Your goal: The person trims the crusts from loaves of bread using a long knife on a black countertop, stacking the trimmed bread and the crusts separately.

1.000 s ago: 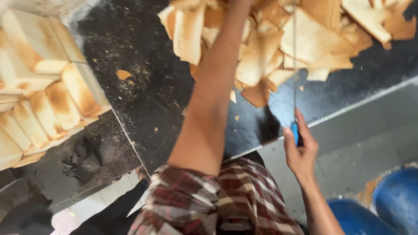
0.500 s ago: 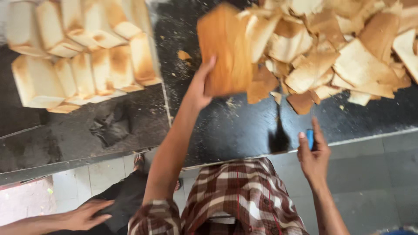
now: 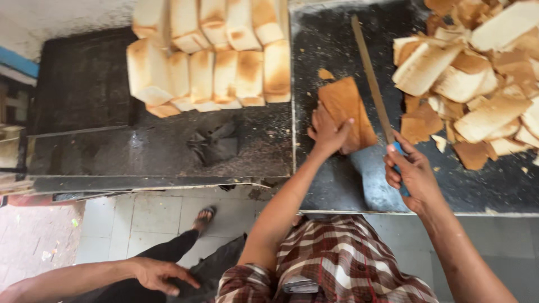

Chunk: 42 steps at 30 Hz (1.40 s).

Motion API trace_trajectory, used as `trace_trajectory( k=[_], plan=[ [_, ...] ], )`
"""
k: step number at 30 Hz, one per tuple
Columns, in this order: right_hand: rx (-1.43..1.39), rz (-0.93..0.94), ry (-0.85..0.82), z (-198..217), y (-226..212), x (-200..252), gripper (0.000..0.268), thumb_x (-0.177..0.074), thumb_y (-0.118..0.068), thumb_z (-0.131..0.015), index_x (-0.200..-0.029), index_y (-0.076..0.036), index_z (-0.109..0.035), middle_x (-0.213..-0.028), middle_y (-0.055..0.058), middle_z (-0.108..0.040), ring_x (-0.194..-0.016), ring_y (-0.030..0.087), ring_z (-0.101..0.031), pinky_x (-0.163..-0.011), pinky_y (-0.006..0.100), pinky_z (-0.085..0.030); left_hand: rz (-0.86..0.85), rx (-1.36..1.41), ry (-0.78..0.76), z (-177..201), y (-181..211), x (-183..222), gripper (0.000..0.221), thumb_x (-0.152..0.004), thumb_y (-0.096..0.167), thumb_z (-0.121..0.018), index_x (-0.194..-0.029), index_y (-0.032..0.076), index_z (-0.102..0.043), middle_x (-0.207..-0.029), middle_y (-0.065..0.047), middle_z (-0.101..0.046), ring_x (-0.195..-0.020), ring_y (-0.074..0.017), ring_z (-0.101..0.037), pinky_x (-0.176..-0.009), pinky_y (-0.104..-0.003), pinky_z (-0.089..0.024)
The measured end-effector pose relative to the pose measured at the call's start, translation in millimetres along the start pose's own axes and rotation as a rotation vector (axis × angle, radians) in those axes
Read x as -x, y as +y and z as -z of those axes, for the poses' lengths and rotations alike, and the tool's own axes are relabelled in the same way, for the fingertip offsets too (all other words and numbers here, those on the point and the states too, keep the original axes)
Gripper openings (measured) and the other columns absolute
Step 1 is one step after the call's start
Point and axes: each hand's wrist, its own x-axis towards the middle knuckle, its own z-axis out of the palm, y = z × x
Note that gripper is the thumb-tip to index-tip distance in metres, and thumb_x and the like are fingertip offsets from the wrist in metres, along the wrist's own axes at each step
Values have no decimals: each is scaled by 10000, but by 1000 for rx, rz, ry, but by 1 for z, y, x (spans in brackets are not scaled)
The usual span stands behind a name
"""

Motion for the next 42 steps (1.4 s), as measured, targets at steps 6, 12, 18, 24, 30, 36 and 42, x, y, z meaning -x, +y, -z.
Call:
trace_trajectory(
  k=[6,12,18,24,30,36,42],
  plan=[
    [-28,-51,91,-11,20,7,637,-970,-222,-619,-1570,-139,-425,-730,-2,-492,-481,69,-386,-406,243,-296,-41,-51,-20,8,29,-8,1182,-881,553,-677,-1613,-35,41,-1742,-189,3,-1608,-362,64,-1178,-706,61],
    [-206,-15,23,0,25,10,611,-961,-204,-631,-1543,-128,-464,-749,-21,-460,-510,44,-376,-406,210,-293,59,-160,-178,17,39,-16,1158,-912,506,-638,-1602,-38,116,-1733,-183,44,-1592,-344,129,-1170,-708,124],
    [-269,-47,-19,12,33,12,562,-970,-214,-634,-1515,-167,-503,-756,-27,-464,-526,37,-387,-421,194,-302,118,-240,-194,51,81,2,1157,-919,551,-626,-1576,16,161,-1717,-177,145,-1565,-312,234,-1143,-716,139],
    [-216,-63,-122,30,30,-2,515,-997,-217,-620,-1498,-159,-516,-764,-25,-478,-530,46,-399,-431,207,-317,-128,-718,-256,63,109,5,889,-995,406,-553,-1648,123,-20,-1732,-134,80,-1578,-312,213,-1147,-725,144],
    [-208,-102,-161,47,31,2,510,-993,-209,-612,-1494,-167,-526,-757,-29,-484,-527,45,-406,-428,211,-321,-141,-798,-258,55,107,8,717,-1036,396,-461,-1641,180,-141,-1734,-27,-3,-1592,-229,67,-1195,-723,86],
    [-238,-121,-214,77,34,0,500,-996,-199,-623,-1484,-150,-526,-751,-25,-483,-517,39,-402,-416,207,-318,-100,-809,-223,48,113,9,710,-1031,363,-477,-1644,187,-166,-1744,-19,-20,-1604,-227,53,-1199,-730,58],
    [-204,-99,-186,81,28,8,549,-977,-185,-619,-1512,-167,-497,-751,-20,-493,-509,39,-407,-406,214,-322,-2,-829,-312,51,126,4,728,-1024,367,-472,-1646,220,-124,-1737,15,29,-1593,-203,84,-1191,-739,57]
  ],
)
